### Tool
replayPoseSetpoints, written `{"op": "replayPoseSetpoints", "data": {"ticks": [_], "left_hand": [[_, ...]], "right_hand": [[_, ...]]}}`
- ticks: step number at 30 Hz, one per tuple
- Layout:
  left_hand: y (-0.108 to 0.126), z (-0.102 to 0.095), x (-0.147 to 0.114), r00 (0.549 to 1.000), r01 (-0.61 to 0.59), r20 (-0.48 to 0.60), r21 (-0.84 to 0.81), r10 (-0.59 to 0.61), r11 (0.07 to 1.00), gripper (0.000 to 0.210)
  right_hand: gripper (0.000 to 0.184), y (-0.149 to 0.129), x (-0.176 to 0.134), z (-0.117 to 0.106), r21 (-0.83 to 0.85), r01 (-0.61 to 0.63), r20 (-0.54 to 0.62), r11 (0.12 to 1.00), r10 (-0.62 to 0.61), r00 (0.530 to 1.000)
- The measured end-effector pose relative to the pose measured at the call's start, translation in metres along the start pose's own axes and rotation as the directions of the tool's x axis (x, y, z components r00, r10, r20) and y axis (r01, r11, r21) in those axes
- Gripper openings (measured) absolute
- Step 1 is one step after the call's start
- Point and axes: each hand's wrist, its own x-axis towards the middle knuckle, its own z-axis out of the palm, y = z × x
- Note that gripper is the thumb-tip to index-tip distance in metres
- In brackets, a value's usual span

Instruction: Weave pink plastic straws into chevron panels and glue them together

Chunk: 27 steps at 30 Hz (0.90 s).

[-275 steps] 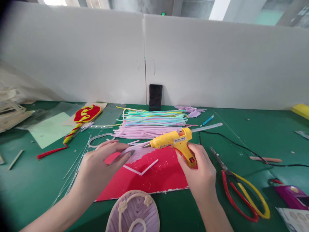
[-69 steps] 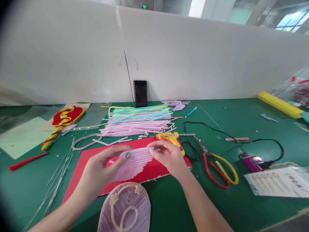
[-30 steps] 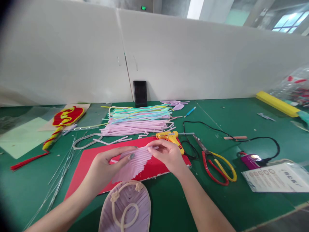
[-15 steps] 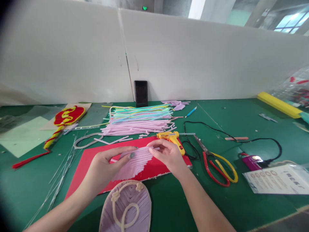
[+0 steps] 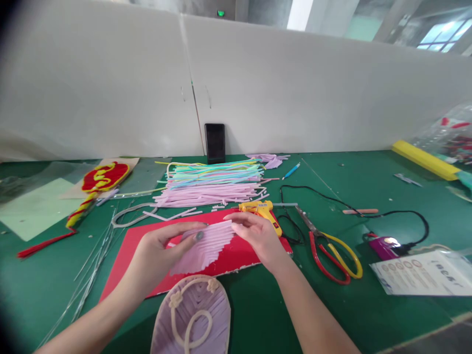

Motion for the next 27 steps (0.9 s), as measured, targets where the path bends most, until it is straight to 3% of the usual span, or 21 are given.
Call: {"op": "replayPoseSetpoints", "data": {"ticks": [15,22,27], "left_hand": [[-0.0008,0.0005,-0.0002,1.000,-0.015,-0.022,-0.033,0.014,0.999,0.015],[-0.0015,-0.0018,0.0016,1.000,0.000,0.028,-0.017,0.001,1.000,0.016],[-0.0013,-0.0002,0.0013,1.000,-0.010,-0.018,-0.029,0.009,1.000,0.015]], "right_hand": [[0.016,0.0026,0.0014,-0.0017,-0.007,0.007,-0.035,1.000,-0.007,0.999],[0.015,0.0042,0.0017,-0.0020,-0.002,0.001,-0.031,1.000,-0.001,1.000],[0.017,0.0031,0.0010,-0.0026,-0.033,-0.003,-0.039,0.999,0.002,0.999]]}}
